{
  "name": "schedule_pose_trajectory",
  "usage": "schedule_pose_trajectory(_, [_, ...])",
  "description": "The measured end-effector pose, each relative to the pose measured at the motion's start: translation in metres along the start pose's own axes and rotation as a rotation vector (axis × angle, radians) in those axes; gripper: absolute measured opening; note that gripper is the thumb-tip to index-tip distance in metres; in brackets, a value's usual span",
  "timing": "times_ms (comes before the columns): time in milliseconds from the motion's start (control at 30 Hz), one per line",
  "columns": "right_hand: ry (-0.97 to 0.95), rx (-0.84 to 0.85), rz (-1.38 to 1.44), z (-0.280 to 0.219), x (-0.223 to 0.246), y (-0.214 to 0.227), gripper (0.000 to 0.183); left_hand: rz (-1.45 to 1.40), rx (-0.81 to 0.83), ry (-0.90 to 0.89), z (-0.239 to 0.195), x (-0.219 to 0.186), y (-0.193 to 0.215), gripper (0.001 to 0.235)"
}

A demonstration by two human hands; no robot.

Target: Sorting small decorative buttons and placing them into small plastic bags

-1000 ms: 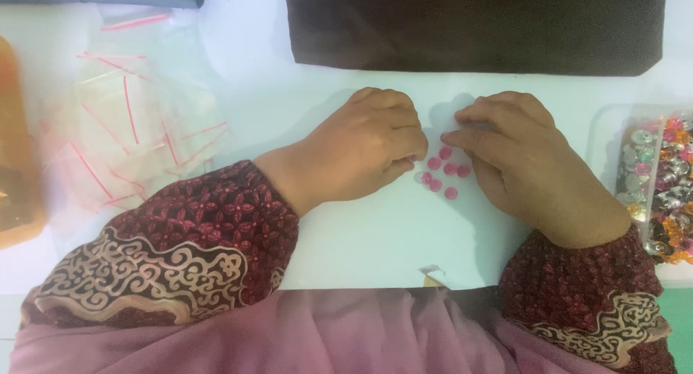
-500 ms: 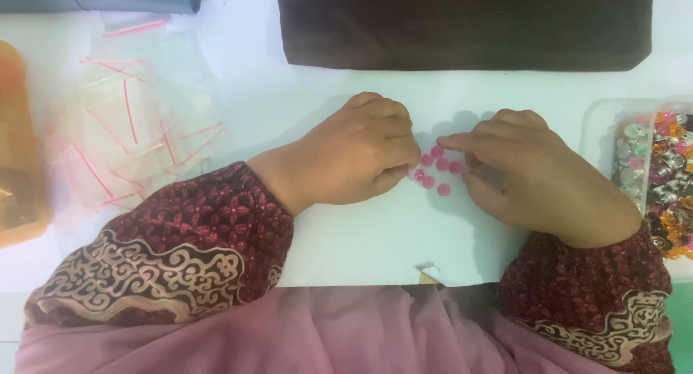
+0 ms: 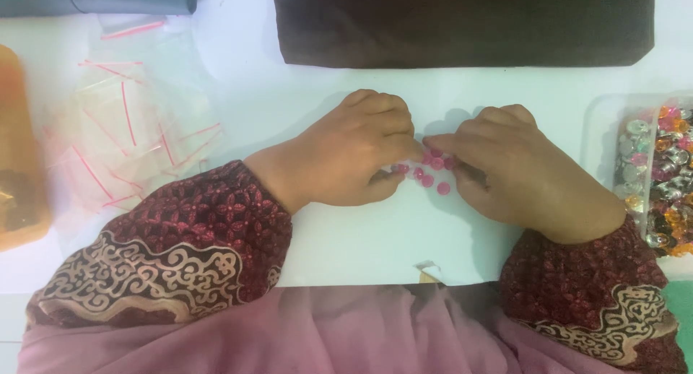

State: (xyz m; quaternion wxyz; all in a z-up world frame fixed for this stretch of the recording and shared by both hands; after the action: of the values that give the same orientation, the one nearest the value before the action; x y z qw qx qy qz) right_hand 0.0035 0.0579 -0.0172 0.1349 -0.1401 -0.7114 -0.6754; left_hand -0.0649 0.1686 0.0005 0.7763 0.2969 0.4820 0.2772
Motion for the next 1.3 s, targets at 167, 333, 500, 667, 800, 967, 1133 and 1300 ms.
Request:
schedule_pose_trajectory(167, [0.003, -0.011, 0.025, 0.001, 0.002, 0.003, 0.030, 0.021, 0.072, 0.038, -0.001, 0.003, -0.007, 0.031])
schedule_pose_trajectory(333, [0.052, -0.071, -0.028, 0.003, 0.003, 0.003, 0.020, 0.067, -0.043, -0.009, 0.002, 0.002, -0.001, 0.004])
schedule_pose_trajectory(500, [0.005, -0.008, -0.004, 0.006, 0.001, -0.001, 0.013, 0.085, -0.029, 0.023, 0.003, 0.004, -0.004, 0.004])
schedule_pose_trajectory(667, [0.021, -0.055, -0.003, 0.007, -0.002, 0.002, 0.016, 0.065, 0.024, 0.021, 0.006, 0.004, 0.000, 0.016])
schedule_pose_trajectory(800, [0.069, -0.139, 0.013, -0.001, 0.008, 0.005, 0.028, 0.035, 0.036, 0.007, 0.002, -0.005, -0.001, 0.017])
schedule_pose_trajectory(967, [-0.004, -0.170, 0.049, -0.011, 0.011, 0.010, 0.037, -0.019, -0.030, -0.048, 0.003, -0.021, 0.008, 0.013])
schedule_pose_trajectory(1133, [0.066, -0.407, -0.220, -0.045, 0.035, 0.029, 0.024, -0.004, 0.029, -0.038, 0.017, -0.039, -0.002, 0.020])
schedule_pose_trajectory(1300, [0.110, -0.582, -0.257, -0.126, 0.059, 0.064, 0.027, 0.017, 0.120, -0.074, 0.047, -0.082, -0.019, 0.010])
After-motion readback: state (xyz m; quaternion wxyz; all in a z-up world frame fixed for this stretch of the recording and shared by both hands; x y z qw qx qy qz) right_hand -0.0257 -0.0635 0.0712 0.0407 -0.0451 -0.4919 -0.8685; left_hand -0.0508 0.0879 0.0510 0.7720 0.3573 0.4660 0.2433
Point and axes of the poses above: each hand's wrist, its own z-axis towards the middle knuckle, its own y-axis out of the back of the hand, x = y × z, the point moved 9 cm from there along z, towards the middle knuckle, and after that the axes turned 14 degrees about y, right-handed, at the moved point
